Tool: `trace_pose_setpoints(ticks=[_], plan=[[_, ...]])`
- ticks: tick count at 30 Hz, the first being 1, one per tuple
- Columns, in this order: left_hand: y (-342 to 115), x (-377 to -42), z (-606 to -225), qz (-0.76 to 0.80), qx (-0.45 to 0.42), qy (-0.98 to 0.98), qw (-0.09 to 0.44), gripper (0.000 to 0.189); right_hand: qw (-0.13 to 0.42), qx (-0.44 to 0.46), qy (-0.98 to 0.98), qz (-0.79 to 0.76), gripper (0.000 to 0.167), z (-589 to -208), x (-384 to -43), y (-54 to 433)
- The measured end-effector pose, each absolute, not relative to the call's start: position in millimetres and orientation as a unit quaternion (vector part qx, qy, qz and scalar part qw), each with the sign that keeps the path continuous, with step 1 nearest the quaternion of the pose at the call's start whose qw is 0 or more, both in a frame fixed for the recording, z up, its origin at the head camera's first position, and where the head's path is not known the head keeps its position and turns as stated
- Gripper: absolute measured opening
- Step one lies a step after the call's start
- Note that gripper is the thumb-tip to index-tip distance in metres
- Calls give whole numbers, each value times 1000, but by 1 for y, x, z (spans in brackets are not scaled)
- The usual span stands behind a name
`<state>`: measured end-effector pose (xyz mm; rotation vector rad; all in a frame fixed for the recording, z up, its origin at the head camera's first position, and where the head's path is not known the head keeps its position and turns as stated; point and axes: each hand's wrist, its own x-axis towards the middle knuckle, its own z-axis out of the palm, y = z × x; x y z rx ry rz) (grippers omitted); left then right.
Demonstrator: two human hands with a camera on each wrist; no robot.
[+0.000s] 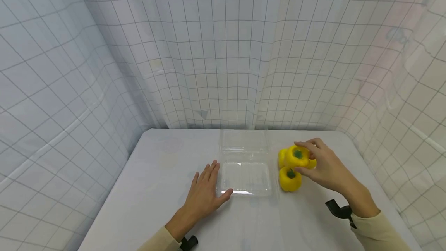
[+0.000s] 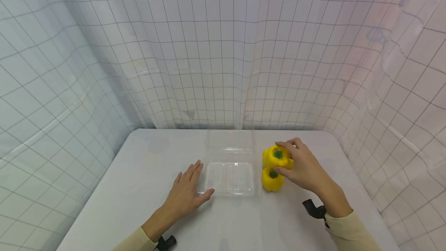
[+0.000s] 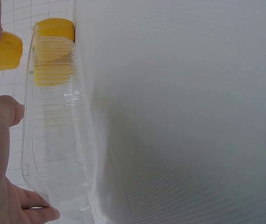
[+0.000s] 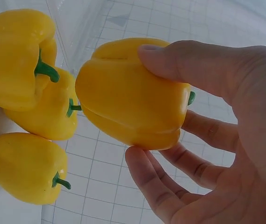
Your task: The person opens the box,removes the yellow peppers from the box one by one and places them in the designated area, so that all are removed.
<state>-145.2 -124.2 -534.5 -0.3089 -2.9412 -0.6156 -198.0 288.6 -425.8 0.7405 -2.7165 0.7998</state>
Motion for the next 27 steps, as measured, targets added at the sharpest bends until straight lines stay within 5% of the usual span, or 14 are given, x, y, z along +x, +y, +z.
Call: trace_pose_setpoints(ticks=[27], plan=[[-124,-145,-535,-190,-100,-975,57,103,95,227,-933,264,79,-433,-198,316]])
